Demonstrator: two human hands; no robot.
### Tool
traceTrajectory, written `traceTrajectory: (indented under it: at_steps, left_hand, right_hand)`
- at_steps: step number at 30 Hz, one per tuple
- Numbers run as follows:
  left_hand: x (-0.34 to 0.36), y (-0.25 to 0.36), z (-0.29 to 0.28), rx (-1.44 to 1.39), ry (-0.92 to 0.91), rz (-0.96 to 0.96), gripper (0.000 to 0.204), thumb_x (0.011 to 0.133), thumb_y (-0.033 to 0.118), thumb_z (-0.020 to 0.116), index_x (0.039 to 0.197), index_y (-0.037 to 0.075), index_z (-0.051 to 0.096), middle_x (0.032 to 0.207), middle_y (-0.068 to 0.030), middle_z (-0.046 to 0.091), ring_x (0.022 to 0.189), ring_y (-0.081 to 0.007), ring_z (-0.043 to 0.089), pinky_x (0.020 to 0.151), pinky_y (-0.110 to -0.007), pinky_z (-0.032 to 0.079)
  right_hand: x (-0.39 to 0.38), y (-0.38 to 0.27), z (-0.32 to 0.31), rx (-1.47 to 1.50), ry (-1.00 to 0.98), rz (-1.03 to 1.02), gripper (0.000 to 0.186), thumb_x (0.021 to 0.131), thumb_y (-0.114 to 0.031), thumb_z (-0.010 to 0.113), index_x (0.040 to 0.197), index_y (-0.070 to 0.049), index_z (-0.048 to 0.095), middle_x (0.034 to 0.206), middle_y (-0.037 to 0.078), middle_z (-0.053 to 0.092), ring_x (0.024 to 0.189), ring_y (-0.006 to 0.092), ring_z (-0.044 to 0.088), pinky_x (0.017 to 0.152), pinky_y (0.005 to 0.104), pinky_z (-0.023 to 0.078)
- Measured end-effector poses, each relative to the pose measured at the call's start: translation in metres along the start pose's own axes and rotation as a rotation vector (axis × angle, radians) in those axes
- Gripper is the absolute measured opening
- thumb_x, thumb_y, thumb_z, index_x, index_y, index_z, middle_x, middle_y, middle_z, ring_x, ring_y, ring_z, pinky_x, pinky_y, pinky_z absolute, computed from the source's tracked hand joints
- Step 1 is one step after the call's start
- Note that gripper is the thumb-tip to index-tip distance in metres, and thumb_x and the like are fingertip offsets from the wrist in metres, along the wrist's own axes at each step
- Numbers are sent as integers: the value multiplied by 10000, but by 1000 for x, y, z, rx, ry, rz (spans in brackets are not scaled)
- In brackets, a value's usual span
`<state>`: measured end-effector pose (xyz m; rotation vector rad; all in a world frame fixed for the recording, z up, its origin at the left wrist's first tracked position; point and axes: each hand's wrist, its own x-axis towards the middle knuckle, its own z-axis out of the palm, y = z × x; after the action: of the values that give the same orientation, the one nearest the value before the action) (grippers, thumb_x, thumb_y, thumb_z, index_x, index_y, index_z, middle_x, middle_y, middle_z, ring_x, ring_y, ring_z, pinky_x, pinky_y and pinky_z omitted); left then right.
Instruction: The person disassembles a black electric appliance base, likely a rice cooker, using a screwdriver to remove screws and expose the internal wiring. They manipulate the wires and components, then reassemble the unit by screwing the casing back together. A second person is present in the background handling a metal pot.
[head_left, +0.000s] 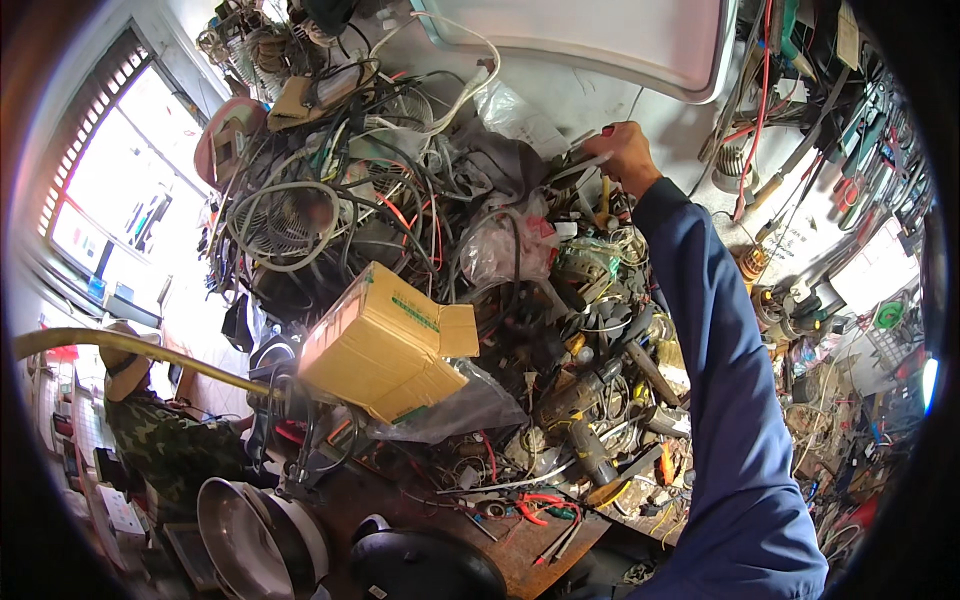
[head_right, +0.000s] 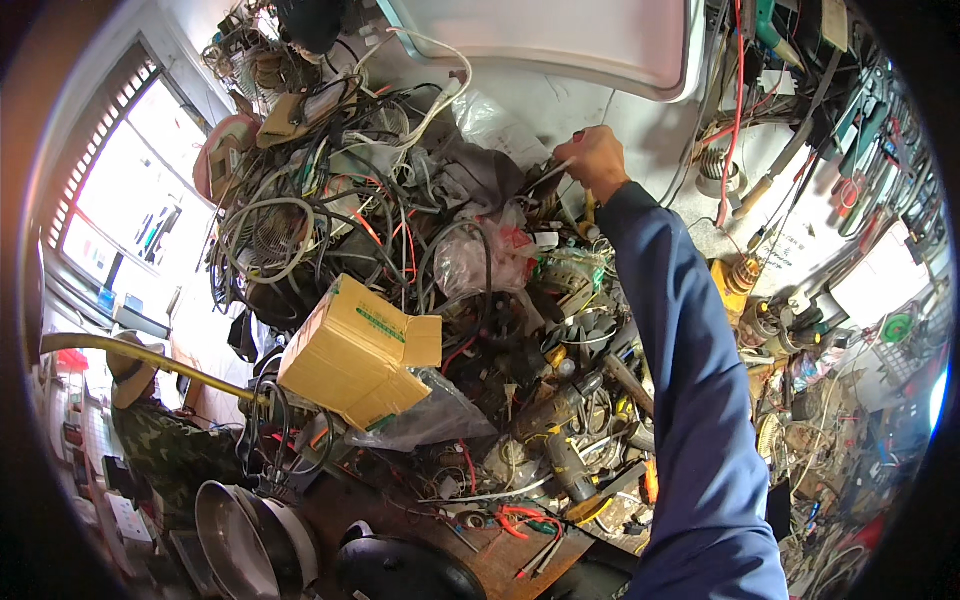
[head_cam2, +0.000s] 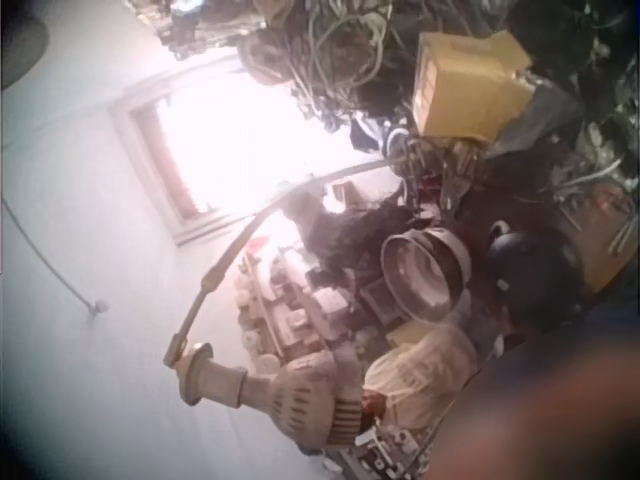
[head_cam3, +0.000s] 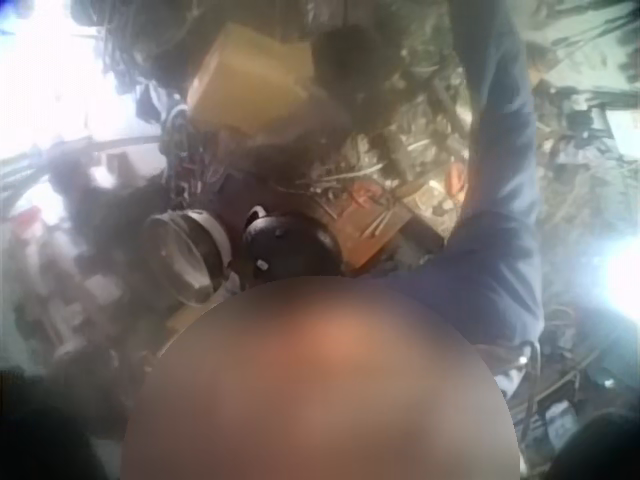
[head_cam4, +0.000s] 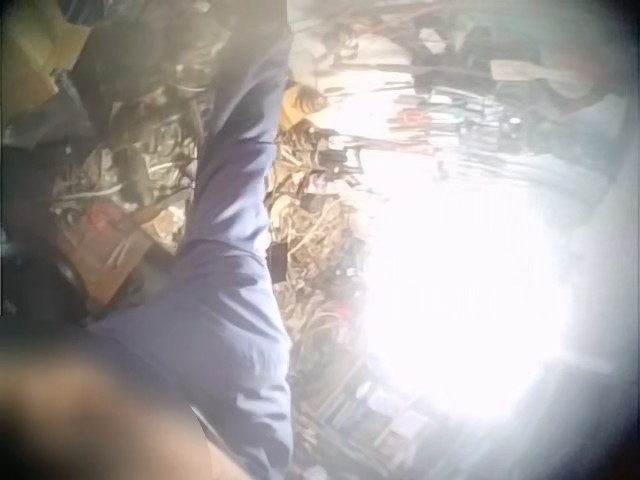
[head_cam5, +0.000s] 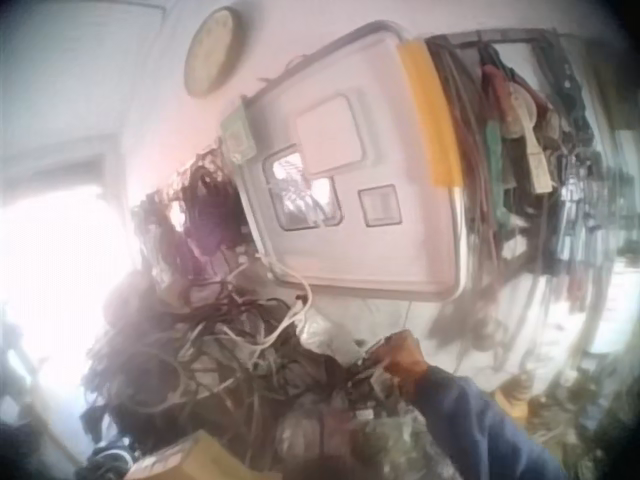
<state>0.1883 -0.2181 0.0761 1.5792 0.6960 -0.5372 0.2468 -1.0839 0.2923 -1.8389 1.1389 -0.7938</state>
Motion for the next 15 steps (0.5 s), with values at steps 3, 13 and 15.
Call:
traceTrajectory:
  at_steps: [3, 13, 15]
  left_hand:
    - [2, 3, 5, 4, 4, -5, 560, 995, 406, 654, 1390, 20, 563, 1358, -133, 598, 1206, -262, 577, 1028, -428, 477]
    - [12, 8, 20, 12, -17, -18, 567, 993, 379, 665, 1414, 21, 539, 1378, -137, 588, 1222, -266, 575, 1045, -432, 474]
    - [13, 10, 21, 11, -16, -15, 569, 992, 373, 667, 1419, 22, 534, 1382, -137, 585, 1226, -267, 575, 1048, -433, 474]
  right_hand:
    - [-3, -3, -11, -107, 39, -126, 284, 725, -237, 796, 718, 20, 676, 650, 139, 665, 570, 241, 630, 581, 385, 521]
    - [-31, -36, -81, -9, 118, -357, 257, 739, -214, 770, 746, 29, 686, 634, 72, 668, 582, 130, 609, 556, 315, 496]
    - [-35, -49, -87, -2, 112, -375, 270, 735, -220, 769, 738, 34, 679, 625, 73, 658, 578, 135, 599, 558, 317, 493]
